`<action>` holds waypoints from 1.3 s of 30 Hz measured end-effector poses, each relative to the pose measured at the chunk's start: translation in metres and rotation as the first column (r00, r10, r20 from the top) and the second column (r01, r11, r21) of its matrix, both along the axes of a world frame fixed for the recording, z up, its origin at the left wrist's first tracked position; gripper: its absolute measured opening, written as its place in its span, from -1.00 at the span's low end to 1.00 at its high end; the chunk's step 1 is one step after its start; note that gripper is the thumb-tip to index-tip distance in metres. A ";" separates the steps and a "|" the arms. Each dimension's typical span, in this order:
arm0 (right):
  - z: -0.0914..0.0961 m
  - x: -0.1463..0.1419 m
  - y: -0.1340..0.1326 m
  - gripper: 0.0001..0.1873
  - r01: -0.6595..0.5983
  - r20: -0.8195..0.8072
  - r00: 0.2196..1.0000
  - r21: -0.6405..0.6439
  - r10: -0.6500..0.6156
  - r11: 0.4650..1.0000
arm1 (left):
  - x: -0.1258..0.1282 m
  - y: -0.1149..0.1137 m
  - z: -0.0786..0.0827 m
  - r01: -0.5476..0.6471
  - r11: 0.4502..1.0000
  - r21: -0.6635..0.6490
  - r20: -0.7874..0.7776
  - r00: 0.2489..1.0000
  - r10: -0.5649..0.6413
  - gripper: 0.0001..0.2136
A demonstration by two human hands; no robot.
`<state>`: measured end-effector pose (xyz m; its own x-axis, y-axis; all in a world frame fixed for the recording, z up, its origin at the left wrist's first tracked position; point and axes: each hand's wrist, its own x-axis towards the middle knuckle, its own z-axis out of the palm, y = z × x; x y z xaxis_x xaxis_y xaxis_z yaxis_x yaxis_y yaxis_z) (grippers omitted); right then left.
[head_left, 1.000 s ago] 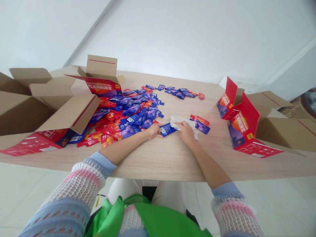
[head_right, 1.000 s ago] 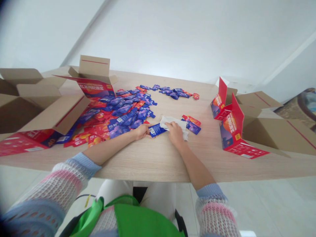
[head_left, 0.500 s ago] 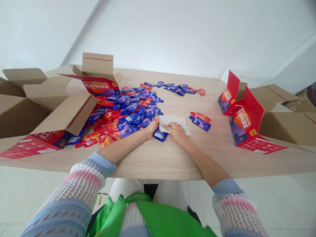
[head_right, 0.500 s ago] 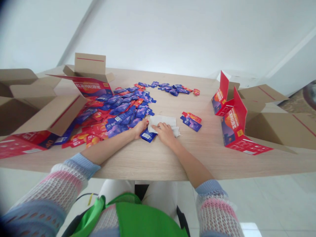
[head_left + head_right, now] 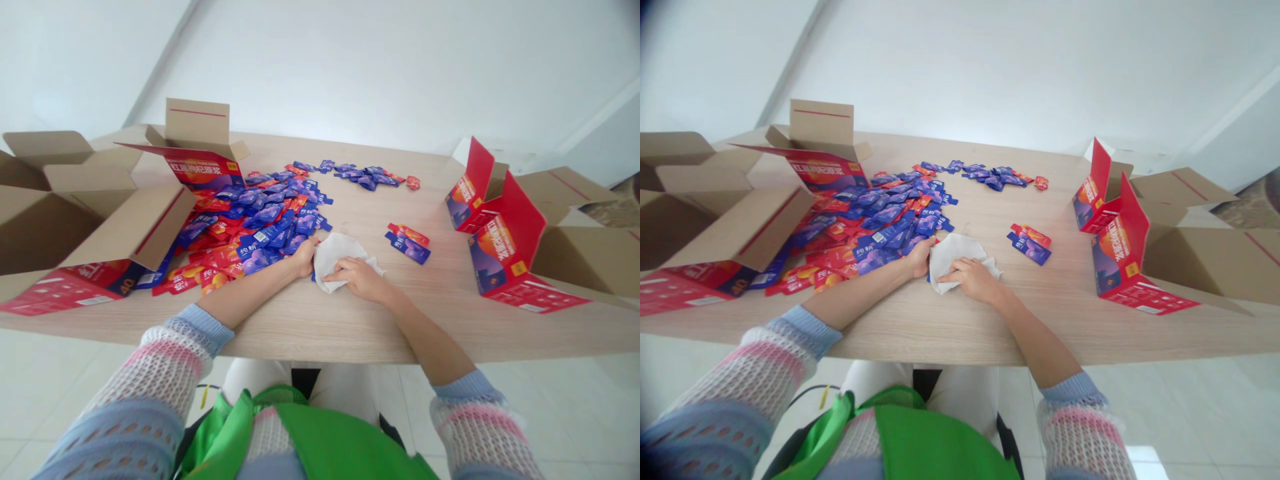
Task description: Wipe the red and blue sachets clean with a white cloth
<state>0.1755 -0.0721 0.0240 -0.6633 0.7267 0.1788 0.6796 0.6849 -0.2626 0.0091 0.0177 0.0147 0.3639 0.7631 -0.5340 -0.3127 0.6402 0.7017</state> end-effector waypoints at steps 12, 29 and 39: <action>0.011 0.001 -0.005 -0.38 0.003 0.074 0.997 -0.163 0.009 0.987 | -0.007 0.007 -0.004 0.239 0.971 0.009 0.076 0.968 -0.239 -0.80; 0.000 0.042 0.019 -0.43 0.560 0.177 0.807 0.074 -0.564 0.825 | -0.020 0.005 0.000 0.491 0.846 0.205 0.173 0.833 -0.526 -0.57; 0.015 0.044 0.010 -0.42 0.483 -0.058 0.875 0.169 -0.481 0.859 | -0.010 0.006 -0.014 0.329 0.929 0.168 0.128 0.927 -0.352 -0.58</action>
<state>0.2190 -0.0620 0.0387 -0.2349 0.9117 0.3371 0.9339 0.3079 -0.1820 -0.0007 0.0234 0.0011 0.6841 0.6417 -0.3466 -0.2045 0.6249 0.7534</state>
